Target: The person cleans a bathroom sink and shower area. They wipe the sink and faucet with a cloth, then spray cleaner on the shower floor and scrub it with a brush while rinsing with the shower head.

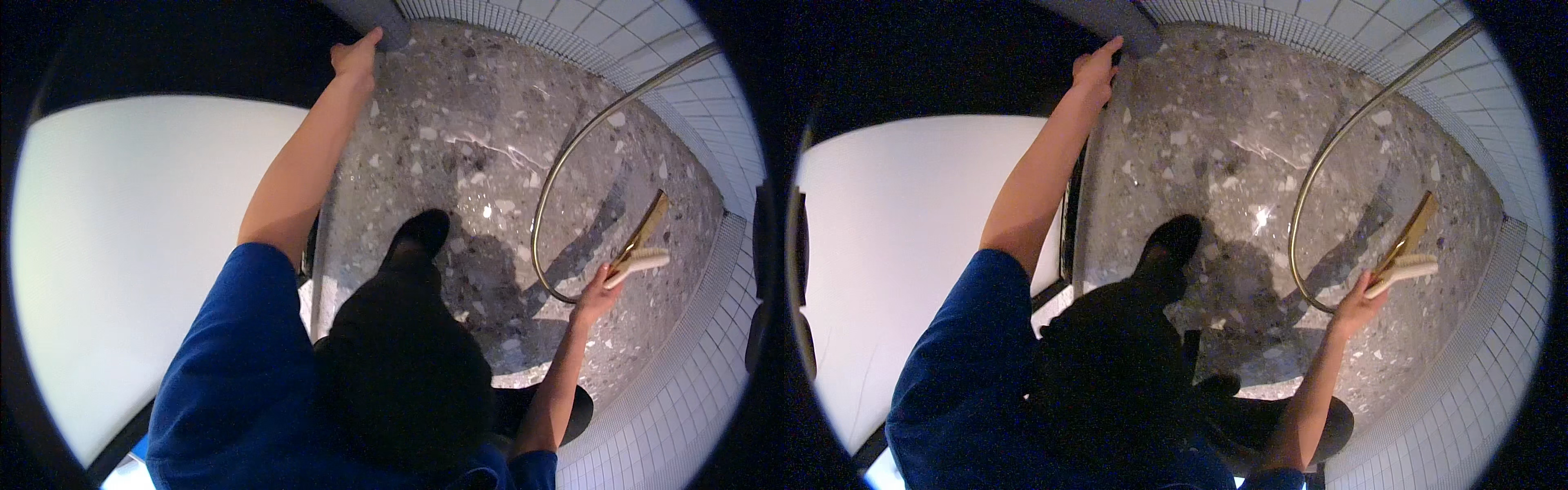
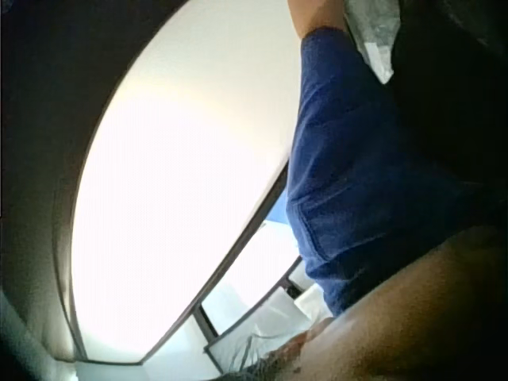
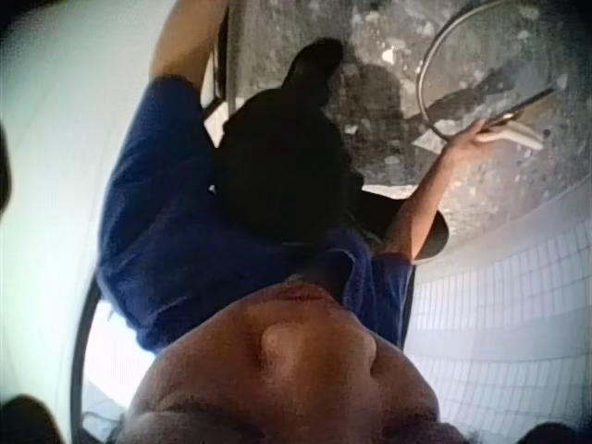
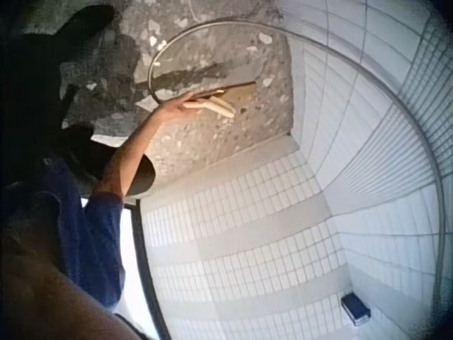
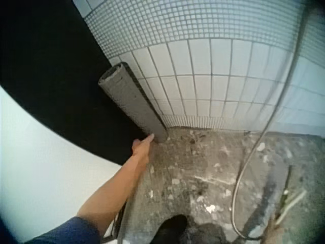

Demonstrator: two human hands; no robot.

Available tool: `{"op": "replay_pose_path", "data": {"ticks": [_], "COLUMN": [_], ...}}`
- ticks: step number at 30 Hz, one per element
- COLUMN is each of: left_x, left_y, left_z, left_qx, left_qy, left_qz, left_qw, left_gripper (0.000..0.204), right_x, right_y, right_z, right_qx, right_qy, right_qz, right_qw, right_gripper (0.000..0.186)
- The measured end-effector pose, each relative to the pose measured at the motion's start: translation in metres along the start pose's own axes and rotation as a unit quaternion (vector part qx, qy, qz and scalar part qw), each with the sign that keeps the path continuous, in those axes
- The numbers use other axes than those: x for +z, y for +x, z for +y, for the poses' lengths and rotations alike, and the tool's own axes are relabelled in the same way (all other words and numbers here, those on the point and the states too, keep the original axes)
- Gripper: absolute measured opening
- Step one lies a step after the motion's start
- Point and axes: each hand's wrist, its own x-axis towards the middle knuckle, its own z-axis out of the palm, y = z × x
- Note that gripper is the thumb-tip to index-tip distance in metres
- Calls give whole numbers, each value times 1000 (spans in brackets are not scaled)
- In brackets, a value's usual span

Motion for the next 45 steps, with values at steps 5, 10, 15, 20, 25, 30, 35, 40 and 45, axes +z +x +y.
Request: {"op": "replay_pose_path", "data": {"ticks": [5, 10, 15, 20, 25, 30, 35, 40, 45], "left_x": [-83, -168, -247, -243, -182, -146, -140, -150, -146], "left_y": [-30, -98, -134, -178, -219, -225, -218, -175, -124], "left_z": [-62, -122, -215, -220, -120, -99, -103, -85, -89], "left_qx": [-86, -146, -189, -157, -52, -28, -13, 39, -30], "left_qy": [22, 64, 108, 7, -56, 7, 94, 5, 124], "left_qz": [-161, -65, -5, -43, -295, -280, -106, -38, -134], "left_qw": [983, 985, 976, 987, 953, 960, 990, 998, 983], "left_gripper": [48, 33, 28, 23, 34, 38, 37, 34, 33], "right_x": [12, 36, 82, 135, 150, 173, 188, 190, 194], "right_y": [-18, -50, -74, -89, -135, -162, -181, -170, -136], "right_z": [25, -26, -66, -128, -178, -189, -195, -217, -200], "right_qx": [22, -44, -140, -211, -294, -385, -363, -215, -230], "right_qy": [36, 38, 121, 53, -34, -97, -107, -46, 43], "right_qz": [17, -97, -263, -349, -371, -384, -434, -466, -382], "right_qw": [999, 994, 947, 912, 880, 834, 818, 857, 894], "right_gripper": [53, 44, 45, 49, 50, 54, 64, 75, 61]}}
